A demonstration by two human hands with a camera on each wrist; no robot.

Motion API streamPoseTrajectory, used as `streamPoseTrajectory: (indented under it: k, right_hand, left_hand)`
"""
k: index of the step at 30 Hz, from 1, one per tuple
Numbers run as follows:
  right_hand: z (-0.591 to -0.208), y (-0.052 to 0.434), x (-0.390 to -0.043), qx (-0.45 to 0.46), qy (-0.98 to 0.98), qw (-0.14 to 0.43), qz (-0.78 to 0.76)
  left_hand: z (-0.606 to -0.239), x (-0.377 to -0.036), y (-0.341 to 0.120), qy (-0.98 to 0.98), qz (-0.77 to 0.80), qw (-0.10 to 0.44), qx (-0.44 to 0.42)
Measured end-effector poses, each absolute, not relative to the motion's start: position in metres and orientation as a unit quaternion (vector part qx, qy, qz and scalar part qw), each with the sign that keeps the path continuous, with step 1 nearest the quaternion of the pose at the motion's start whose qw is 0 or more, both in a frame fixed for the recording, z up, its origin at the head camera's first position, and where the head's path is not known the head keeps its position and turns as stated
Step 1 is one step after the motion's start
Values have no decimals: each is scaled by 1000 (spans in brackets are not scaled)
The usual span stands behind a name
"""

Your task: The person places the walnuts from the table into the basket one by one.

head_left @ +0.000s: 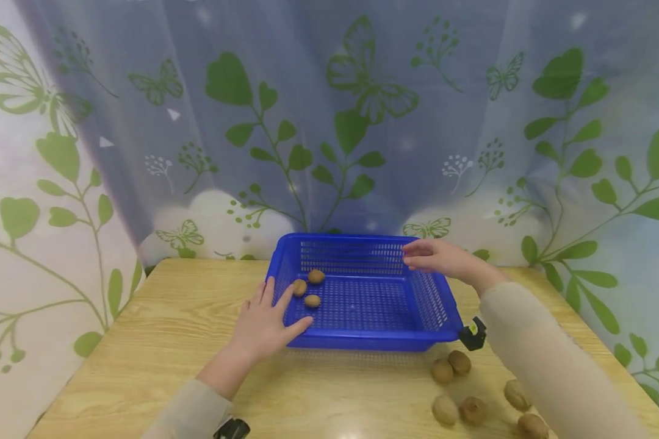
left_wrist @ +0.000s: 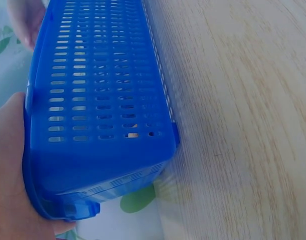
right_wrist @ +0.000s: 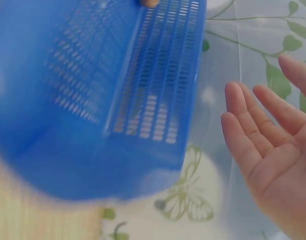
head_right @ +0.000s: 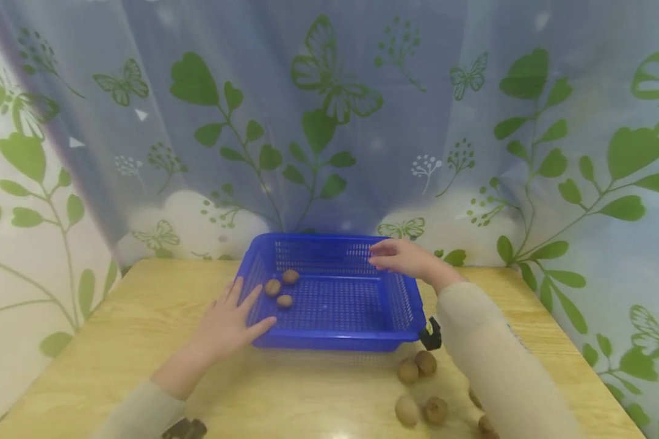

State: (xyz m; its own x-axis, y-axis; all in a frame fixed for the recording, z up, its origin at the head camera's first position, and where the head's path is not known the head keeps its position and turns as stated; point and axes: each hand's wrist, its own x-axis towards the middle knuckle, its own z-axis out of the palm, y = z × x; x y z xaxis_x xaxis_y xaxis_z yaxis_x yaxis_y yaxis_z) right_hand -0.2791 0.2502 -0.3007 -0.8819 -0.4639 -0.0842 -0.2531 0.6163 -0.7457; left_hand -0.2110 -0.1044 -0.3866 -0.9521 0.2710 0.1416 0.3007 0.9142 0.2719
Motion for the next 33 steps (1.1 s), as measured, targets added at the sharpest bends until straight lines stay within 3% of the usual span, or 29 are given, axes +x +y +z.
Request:
streamPoseTrajectory:
  k: [18,33]
  right_hand:
    - [-336,325,-217,-182,886,89,-416]
    - [-350,352,-191,-177,892,101,-404]
  left_hand:
    - [-389,-216,-102,-976,-149,49,-151]
    - [-390,-214,-103,-976,-153,49,-146]
